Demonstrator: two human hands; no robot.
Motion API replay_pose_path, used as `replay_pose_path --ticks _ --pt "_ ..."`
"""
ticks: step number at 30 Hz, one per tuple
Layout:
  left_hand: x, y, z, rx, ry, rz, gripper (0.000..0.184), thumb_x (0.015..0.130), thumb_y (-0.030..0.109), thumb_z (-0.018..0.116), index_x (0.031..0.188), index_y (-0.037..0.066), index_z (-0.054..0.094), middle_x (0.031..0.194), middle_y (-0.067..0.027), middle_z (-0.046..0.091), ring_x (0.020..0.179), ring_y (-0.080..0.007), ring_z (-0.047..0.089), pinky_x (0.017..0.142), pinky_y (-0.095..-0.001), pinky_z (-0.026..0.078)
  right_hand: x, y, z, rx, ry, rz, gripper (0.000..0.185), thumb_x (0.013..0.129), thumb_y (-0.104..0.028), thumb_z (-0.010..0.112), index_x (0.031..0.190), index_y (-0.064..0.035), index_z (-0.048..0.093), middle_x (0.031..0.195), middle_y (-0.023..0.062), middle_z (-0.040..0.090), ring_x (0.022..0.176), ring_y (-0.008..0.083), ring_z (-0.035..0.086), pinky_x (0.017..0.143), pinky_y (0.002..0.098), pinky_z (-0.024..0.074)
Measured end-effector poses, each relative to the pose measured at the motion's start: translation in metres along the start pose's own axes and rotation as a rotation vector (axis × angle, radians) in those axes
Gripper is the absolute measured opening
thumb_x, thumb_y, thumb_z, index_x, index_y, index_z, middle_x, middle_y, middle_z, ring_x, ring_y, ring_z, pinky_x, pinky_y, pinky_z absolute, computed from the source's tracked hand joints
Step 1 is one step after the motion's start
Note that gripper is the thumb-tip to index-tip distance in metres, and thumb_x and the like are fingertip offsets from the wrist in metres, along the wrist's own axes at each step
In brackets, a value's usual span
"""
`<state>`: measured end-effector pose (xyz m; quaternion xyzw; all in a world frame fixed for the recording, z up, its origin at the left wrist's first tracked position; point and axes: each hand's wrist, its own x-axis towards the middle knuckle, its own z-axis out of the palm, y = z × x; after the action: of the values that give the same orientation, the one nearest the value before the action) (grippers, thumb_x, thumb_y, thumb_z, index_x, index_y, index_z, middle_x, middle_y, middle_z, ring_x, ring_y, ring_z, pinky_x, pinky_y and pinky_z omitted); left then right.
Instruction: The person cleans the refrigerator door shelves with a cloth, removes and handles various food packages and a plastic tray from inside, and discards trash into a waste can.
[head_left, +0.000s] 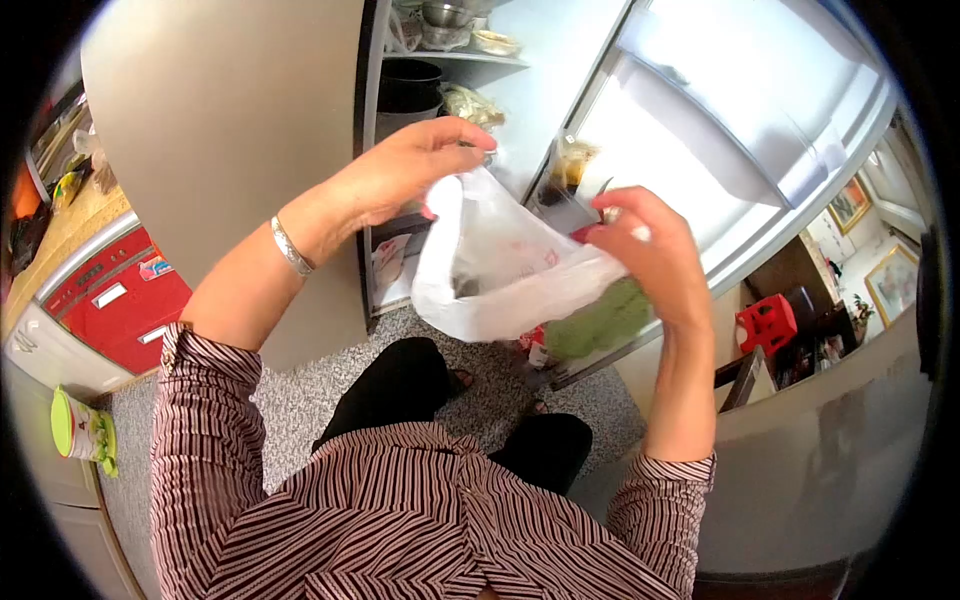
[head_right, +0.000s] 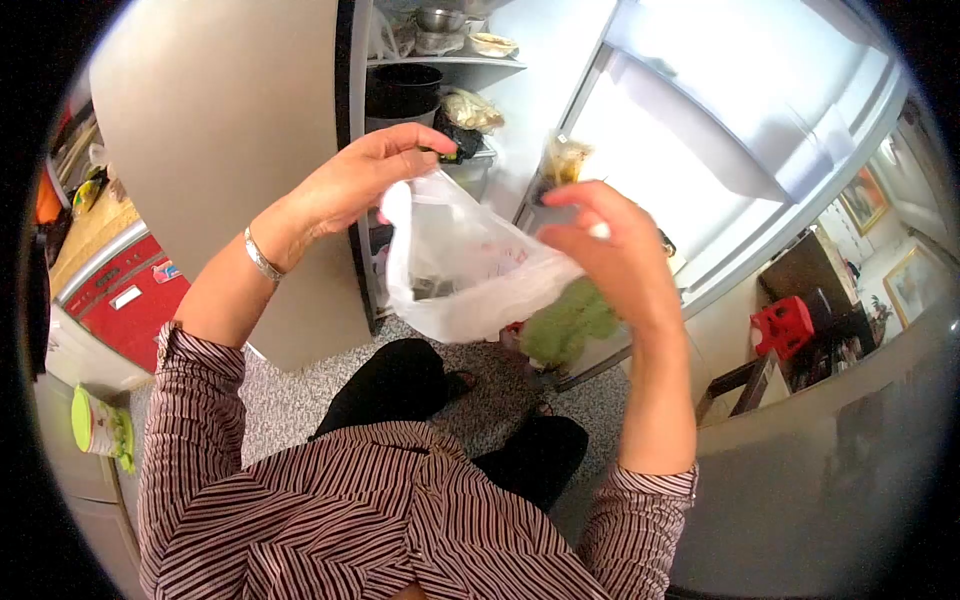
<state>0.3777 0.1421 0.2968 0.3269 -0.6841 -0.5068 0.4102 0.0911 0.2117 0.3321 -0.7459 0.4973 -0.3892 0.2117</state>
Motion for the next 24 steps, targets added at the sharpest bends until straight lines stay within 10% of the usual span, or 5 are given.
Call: replay_pose_path --ticks 7,10,17,24 --pt "-0.012 0.031 0.044 -0.029 -0.216 0.192 0.05 0.096 0.013 0.062 0.142 0.005 0.043 0.101 -0.0031 0.06 0.089 -0.0113 0.059 0.083 -0.029 0.053 0.017 -0.011 0.032 -0.016 -0.162 -0.016 0.026 0.085 -0.018 0.073 0.105 -0.0029 0.068 0.08 0.0045 0.063 0.077 0.0127 0.057 0.071 0.0291 0.0464" --pt "-0.025 0.021 0.026 0.397 -0.121 0.444 0.103 0.072 0.029 0.083 0.154 0.007 0.025 0.132 -0.0101 0.048 0.122 -0.0222 0.048 0.103 -0.0369 0.043 0.012 -0.013 0.024 0.176 -0.192 -0.005 0.022 0.089 -0.019 0.07 0.104 -0.0048 0.068 0.084 0.0013 0.064 0.078 0.0102 0.057 0.069 0.027 0.0466" --pt "-0.044 -0.073 0.064 0.247 -0.611 0.008 0.083 0.078 0.024 0.082 0.145 0.003 0.038 0.133 -0.0148 0.055 0.126 -0.027 0.05 0.109 -0.0414 0.038 0.001 -0.02 0.037 0.282 -0.364 0.029 0.015 0.089 -0.014 0.068 0.1 -0.0043 0.067 0.086 0.0001 0.065 0.081 0.0085 0.059 0.075 0.0256 0.0471" --pt "-0.079 -0.157 0.116 -0.412 -0.399 -0.114 0.05 0.098 0.023 0.062 0.138 0.0 0.047 0.132 -0.0115 0.057 0.122 -0.0224 0.054 0.103 -0.0377 0.043 -0.003 0.011 0.04 0.065 -0.346 0.095 0.016 0.091 -0.014 0.066 0.105 -0.0066 0.065 0.091 0.0048 0.066 0.085 0.0136 0.062 0.077 0.0291 0.0488"
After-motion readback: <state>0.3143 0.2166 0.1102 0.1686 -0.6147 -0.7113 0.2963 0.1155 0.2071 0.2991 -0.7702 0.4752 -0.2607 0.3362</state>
